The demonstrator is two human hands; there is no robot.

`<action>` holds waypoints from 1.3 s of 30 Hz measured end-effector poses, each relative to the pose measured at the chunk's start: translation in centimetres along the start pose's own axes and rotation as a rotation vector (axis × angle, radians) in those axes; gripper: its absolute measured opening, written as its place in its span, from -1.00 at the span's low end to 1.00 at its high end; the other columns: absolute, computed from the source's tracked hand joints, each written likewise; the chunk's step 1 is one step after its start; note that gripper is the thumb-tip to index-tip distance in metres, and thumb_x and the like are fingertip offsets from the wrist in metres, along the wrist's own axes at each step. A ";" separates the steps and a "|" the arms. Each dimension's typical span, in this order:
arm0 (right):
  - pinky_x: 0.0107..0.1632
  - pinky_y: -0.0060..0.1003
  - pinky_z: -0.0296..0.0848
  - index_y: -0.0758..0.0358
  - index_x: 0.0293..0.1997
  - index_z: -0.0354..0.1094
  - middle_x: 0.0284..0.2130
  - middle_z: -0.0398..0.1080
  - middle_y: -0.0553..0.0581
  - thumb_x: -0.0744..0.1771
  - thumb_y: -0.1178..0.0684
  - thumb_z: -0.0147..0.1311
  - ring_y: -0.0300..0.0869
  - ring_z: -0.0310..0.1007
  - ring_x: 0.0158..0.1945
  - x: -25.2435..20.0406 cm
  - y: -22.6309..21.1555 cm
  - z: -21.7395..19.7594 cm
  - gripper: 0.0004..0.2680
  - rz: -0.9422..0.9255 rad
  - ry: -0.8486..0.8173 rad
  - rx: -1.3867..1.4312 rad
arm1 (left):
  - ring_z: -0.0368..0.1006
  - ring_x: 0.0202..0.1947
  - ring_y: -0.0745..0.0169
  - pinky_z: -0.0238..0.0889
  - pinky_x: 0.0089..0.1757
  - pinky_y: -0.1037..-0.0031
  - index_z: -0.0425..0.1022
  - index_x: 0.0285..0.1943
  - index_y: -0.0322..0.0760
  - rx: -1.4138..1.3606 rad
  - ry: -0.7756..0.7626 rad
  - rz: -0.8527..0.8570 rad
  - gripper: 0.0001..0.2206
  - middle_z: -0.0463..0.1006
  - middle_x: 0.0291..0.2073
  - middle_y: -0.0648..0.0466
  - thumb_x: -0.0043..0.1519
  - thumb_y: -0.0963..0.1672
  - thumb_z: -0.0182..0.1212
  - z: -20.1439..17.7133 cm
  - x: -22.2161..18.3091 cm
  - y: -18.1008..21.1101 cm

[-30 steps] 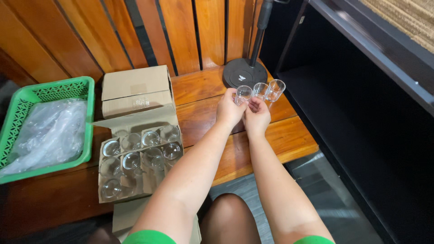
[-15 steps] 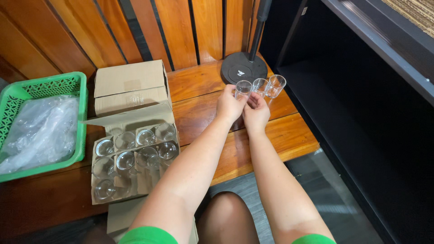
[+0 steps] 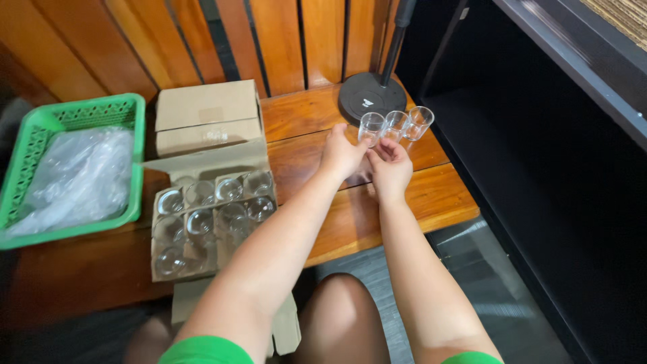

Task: The person opens a cardboard box and removes several small glass cups one by one, placing them on a wooden surface next to each other.

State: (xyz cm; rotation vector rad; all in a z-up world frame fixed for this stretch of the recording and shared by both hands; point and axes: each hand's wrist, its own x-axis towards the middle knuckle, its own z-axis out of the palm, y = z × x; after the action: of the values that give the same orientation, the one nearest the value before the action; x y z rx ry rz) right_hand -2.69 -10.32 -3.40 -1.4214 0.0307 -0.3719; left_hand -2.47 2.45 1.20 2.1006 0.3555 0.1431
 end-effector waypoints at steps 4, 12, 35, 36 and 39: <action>0.15 -0.19 0.54 0.36 0.12 0.41 -0.01 0.47 0.30 0.23 0.33 0.38 -0.11 0.54 0.06 -2.9 -3.3 0.8 -0.64 0.008 -0.049 0.042 | 0.50 0.21 -0.12 0.40 0.14 0.10 0.32 0.37 -0.28 -0.087 0.018 0.047 -0.27 0.51 0.15 -0.17 0.10 0.11 0.44 -4.5 -4.5 0.8; 0.00 -0.36 0.59 0.26 0.00 0.51 -0.22 0.54 0.09 0.26 0.31 0.34 -0.29 0.59 -0.17 -10.0 -8.6 3.6 -0.75 -0.010 -0.290 -0.004 | 0.65 -0.13 -0.09 0.52 -0.13 0.27 0.57 0.09 -0.29 -0.194 0.127 0.336 -0.63 0.62 -0.11 -0.18 0.15 -0.07 0.47 -18.4 -13.4 -2.0; 0.08 0.01 0.57 0.20 0.20 0.41 0.05 0.32 0.19 0.15 0.04 0.44 0.19 0.53 0.07 -22.5 -10.1 10.1 -0.50 -0.250 -0.596 -0.943 | 0.49 -0.09 -0.03 0.39 -0.06 0.18 0.63 -0.13 -0.06 0.417 0.359 0.452 -0.74 0.48 -0.17 0.09 0.00 -0.08 0.45 -20.2 -22.0 -13.8; 0.08 0.01 0.57 0.21 0.19 0.41 0.05 0.32 0.20 0.15 0.04 0.44 0.20 0.53 0.07 -22.5 -10.0 10.1 -0.51 -0.254 -0.588 -0.941 | 0.49 -0.10 -0.01 0.38 -0.06 0.20 0.64 -0.15 -0.05 0.420 0.369 0.451 -0.76 0.48 -0.18 0.11 0.00 -0.08 0.46 -20.0 -22.0 -13.9; 0.08 0.03 0.57 0.22 0.19 0.41 0.05 0.32 0.19 0.14 0.02 0.45 0.20 0.53 0.07 -22.6 -9.8 10.1 -0.49 -0.242 -0.573 -0.943 | 0.49 -0.10 0.01 0.38 -0.06 0.21 0.66 -0.15 -0.04 0.397 0.357 0.432 -0.78 0.48 -0.20 0.12 0.02 -0.07 0.44 -20.1 -21.7 -13.8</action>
State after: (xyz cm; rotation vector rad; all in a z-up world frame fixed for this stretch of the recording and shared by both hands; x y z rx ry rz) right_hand -23.81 4.50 3.17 -2.4351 -0.4950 -0.1211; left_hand -30.64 18.98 0.94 2.5238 0.1384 0.7622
